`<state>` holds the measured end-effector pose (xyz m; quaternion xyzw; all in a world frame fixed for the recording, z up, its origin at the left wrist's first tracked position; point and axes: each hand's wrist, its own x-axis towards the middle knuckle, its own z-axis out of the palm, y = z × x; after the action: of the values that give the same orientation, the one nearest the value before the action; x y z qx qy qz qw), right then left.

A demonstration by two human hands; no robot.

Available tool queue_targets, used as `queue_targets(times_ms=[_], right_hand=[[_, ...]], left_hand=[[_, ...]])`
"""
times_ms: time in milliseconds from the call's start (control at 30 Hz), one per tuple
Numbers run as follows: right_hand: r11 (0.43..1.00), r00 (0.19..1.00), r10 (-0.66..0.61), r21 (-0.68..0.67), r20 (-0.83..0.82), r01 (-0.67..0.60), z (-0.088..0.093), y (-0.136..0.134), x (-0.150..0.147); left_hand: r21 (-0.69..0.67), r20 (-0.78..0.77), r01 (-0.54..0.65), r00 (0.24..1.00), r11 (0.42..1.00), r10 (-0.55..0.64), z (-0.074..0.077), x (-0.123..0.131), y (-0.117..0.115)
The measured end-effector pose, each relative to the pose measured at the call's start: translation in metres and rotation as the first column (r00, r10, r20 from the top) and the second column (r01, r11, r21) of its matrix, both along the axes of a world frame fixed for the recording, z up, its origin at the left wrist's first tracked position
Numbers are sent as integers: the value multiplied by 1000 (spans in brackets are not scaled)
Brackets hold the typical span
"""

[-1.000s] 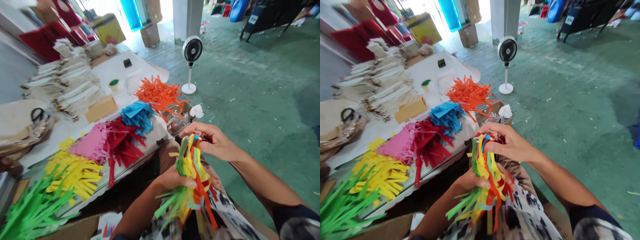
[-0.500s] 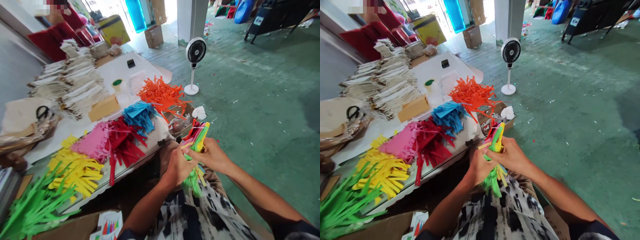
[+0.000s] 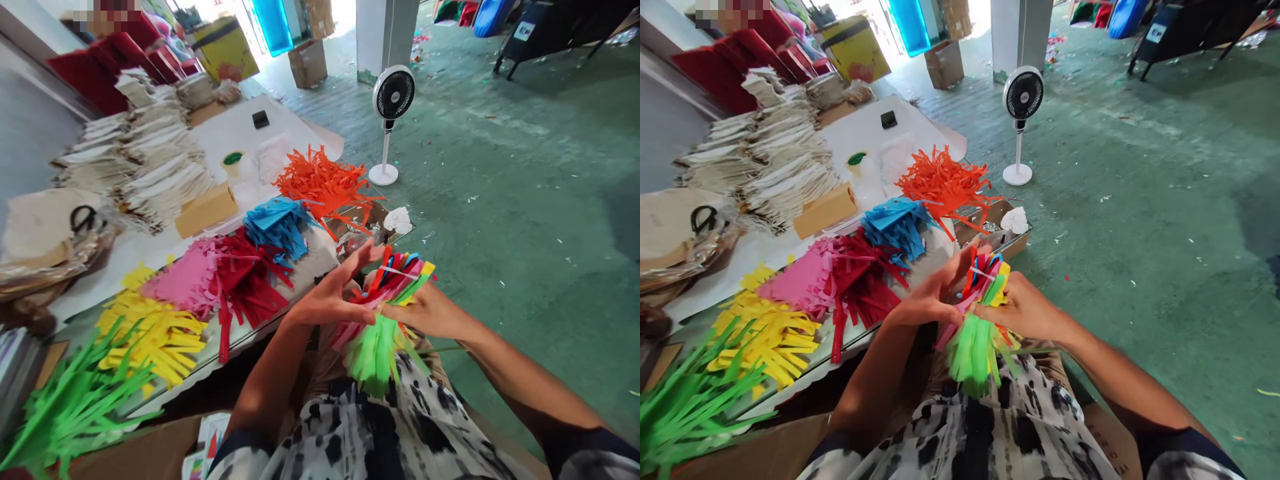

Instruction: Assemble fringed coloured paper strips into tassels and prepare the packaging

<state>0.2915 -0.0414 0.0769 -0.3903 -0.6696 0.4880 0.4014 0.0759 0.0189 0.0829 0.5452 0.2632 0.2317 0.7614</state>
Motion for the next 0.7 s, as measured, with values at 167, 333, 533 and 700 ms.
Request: queue_targets(times_ms=[167,333,533,700], right_hand=[[997,994,-22,73,104,15,-4,3,1],[995,989,-83,66,121,75,-17,6,-1],[998,971,-1,63,240,-14,-12,12,4],[966,923,-230,190,308,177,-24,7,-3]], left_hand=[[-126,-18,26,999,992,-28,-20,22,-23],[-197,-152,-229,968,953,201,-37,29,-44],[-244,-153,-205,973,948,171,-37,9,-36],[-363,36,-339,926,868,377,-38,3,-14]])
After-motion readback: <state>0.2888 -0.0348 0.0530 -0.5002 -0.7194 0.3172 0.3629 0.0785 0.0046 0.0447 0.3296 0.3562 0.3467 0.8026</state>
